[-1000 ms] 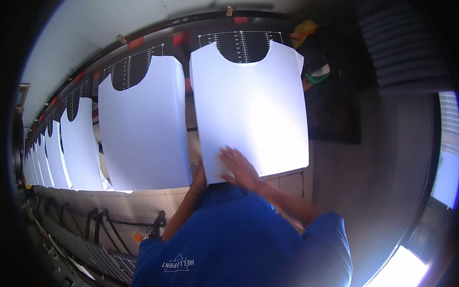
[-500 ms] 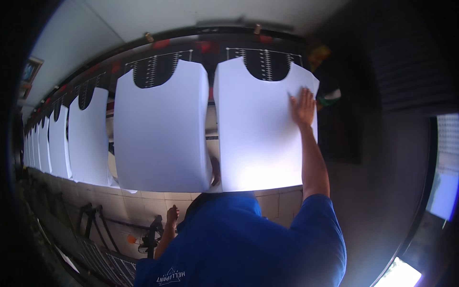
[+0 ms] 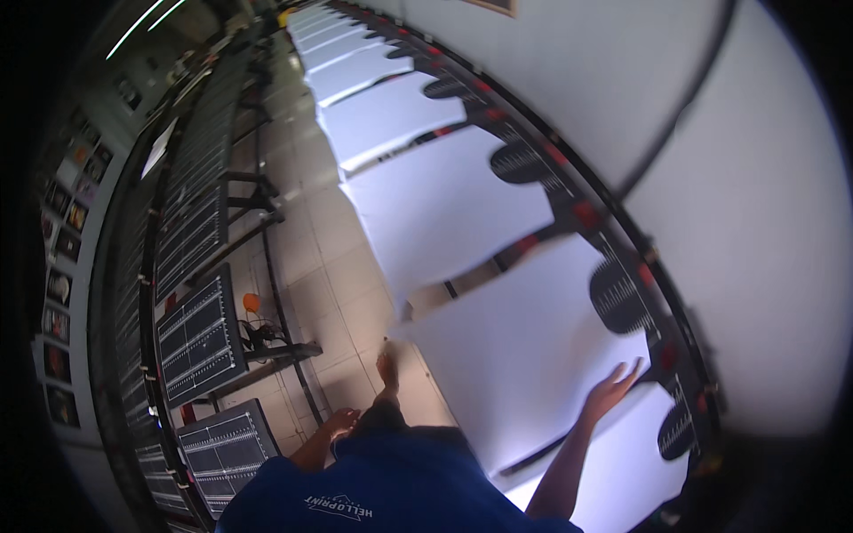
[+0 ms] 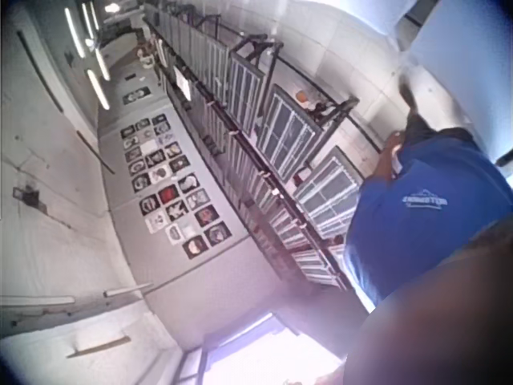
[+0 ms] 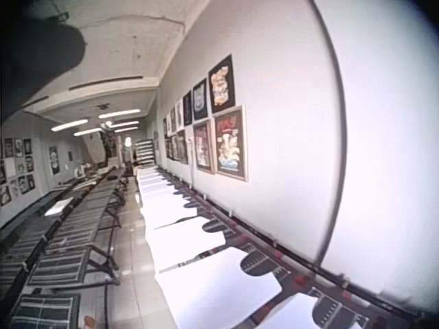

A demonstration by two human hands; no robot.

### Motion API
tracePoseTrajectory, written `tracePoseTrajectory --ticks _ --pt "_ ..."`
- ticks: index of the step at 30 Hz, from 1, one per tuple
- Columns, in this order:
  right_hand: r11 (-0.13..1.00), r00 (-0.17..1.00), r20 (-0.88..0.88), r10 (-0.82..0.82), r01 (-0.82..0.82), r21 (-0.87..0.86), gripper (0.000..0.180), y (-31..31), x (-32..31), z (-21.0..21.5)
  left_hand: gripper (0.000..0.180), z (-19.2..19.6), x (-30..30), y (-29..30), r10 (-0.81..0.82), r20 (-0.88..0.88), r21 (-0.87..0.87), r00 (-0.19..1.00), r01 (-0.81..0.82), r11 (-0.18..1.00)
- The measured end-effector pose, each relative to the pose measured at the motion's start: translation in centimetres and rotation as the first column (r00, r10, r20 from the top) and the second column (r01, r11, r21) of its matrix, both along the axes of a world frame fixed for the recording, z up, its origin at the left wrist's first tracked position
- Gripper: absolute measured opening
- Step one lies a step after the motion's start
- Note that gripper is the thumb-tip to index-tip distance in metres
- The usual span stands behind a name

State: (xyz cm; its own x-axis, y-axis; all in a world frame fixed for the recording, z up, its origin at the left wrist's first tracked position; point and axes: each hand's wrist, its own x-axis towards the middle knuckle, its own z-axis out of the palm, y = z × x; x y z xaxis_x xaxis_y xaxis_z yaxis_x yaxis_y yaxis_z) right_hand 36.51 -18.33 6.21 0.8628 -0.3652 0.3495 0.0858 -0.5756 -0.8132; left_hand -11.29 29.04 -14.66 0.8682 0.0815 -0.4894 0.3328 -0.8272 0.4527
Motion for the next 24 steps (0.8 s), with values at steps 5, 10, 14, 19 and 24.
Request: tracePoseTrajectory --ticks 5,10,14,19,24 --pt "0.696 0.661 -0.244 0.709 -0.712 0.095 0.039 32.0 -4.7 1.3 0.034 -2.0 8.4 10.2 0.121 0.178 -0.094 0.977 -0.106 0.990" --pt "0.025 -0.239 -0.582 0.778 -0.913 0.408 0.054 54.2 -10.6 1.7 0.049 1.0 12.6 25.1 0.697 -0.135 -0.512 0.704 -0.652 0.559" --pt "-0.215 -0.335 -0.652 0.680 -0.942 0.260 0.054 65.5 -8.0 0.8 0.048 6.0 18.7 40.9 0.690 -0.144 -0.554 0.709 -0.635 0.538" --pt "-0.071 -0.208 -0.808 0.551 -0.977 0.203 0.056 79.8 0.9 -2.4 0.045 4.9 25.5 60.6 0.832 -0.014 -0.565 0.555 -0.691 0.451" --pt "-0.119 -0.177 -0.725 0.666 -0.984 0.132 0.054 101.3 14.2 -9.9 0.041 2.4 28.2 74.8 0.866 0.025 -0.417 0.500 -0.782 0.463"
